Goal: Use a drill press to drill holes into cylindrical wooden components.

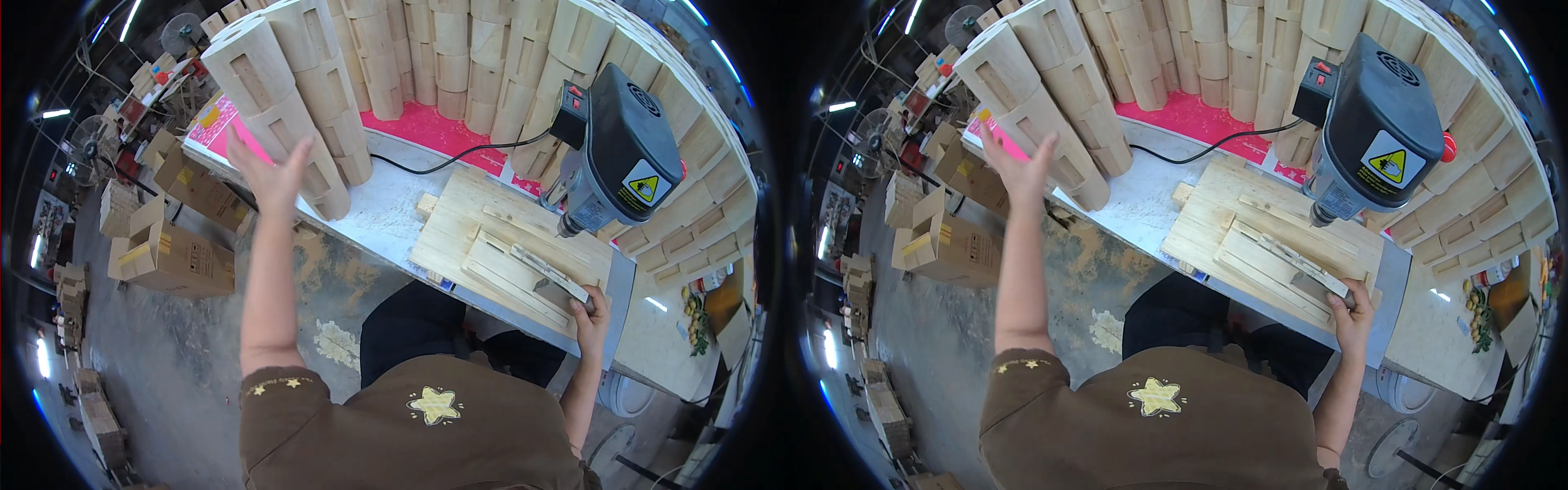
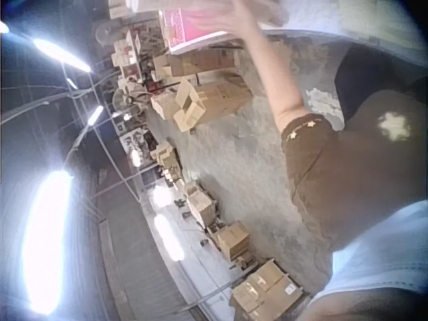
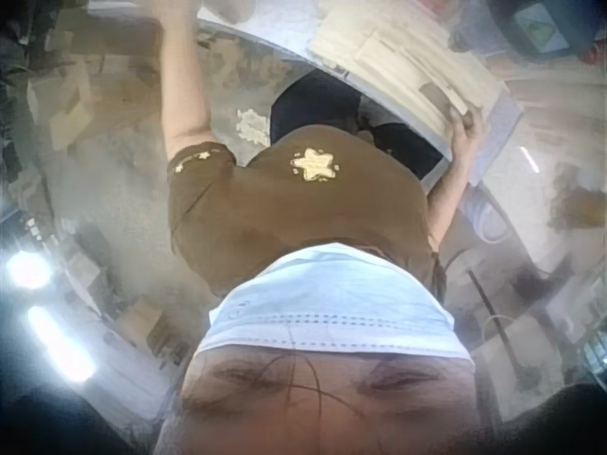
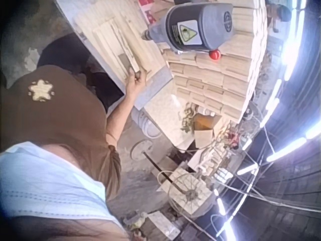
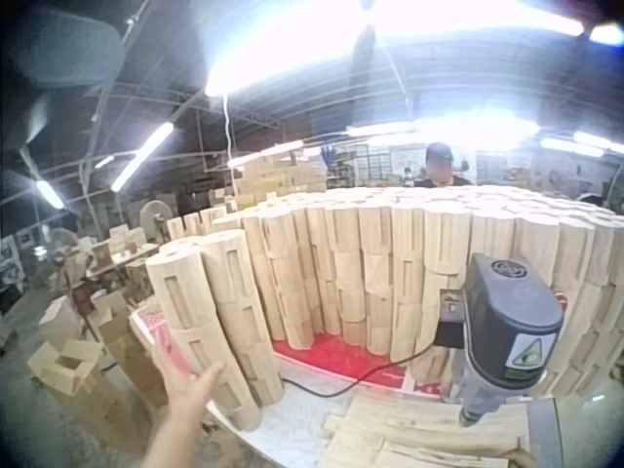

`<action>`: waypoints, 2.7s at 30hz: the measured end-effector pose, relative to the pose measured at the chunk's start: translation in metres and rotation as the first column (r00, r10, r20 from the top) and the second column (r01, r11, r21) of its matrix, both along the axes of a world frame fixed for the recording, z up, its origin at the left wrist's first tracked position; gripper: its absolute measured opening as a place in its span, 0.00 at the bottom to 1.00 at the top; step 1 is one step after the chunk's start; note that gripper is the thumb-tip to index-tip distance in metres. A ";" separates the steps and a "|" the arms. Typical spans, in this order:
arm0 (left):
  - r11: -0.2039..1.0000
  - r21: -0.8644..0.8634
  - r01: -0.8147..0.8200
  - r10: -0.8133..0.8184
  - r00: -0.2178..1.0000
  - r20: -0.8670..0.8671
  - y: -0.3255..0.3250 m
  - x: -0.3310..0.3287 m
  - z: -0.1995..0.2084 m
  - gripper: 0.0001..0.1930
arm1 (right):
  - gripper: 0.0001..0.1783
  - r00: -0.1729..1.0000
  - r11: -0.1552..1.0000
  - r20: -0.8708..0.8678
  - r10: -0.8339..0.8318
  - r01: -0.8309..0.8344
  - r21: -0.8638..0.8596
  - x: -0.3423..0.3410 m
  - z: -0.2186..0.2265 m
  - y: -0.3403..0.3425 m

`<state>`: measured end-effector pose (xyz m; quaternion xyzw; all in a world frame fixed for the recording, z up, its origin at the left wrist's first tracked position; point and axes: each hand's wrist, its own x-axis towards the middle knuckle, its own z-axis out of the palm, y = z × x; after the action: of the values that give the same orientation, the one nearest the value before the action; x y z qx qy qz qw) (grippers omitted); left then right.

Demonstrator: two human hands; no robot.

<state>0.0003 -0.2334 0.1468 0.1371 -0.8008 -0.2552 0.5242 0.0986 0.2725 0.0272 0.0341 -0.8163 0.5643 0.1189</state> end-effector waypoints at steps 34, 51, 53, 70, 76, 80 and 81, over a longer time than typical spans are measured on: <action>0.850 0.512 0.125 -0.185 0.980 0.069 0.033 -0.307 -0.181 0.42 | 0.13 0.999 0.998 0.012 -0.043 0.042 0.035 0.003 0.011 -0.008; 0.829 0.559 0.001 -0.143 0.967 0.210 0.059 -0.298 -0.097 0.47 | 0.13 0.997 0.999 0.061 -0.041 0.039 0.038 0.002 0.016 -0.010; 0.831 0.556 0.000 -0.141 0.967 0.211 0.057 -0.297 -0.095 0.45 | 0.13 0.997 0.999 0.057 -0.042 0.041 0.029 0.002 0.017 -0.010; 0.884 0.464 -0.057 -0.175 0.880 0.442 0.073 -0.282 -0.080 0.40 | 0.14 0.997 0.997 0.033 -0.063 0.062 0.043 0.009 0.005 -0.004; 0.877 0.480 0.029 -0.252 0.877 0.408 0.083 -0.276 -0.091 0.43 | 0.14 0.998 0.996 -0.003 -0.056 0.057 0.072 0.003 0.003 -0.005; 0.881 0.470 0.052 -0.272 0.869 0.413 0.102 -0.262 -0.093 0.43 | 0.13 0.998 0.995 -0.020 -0.058 0.059 0.075 0.001 0.007 -0.008; 0.882 0.467 0.065 -0.286 0.862 0.419 0.108 -0.256 -0.092 0.44 | 0.13 0.998 0.996 -0.015 -0.061 0.061 0.064 0.002 0.008 -0.008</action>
<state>-0.2560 -0.1253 0.0543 0.2341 -0.8359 -0.4345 0.2403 0.1002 0.2644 0.0351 0.0167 -0.8338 0.5337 0.1403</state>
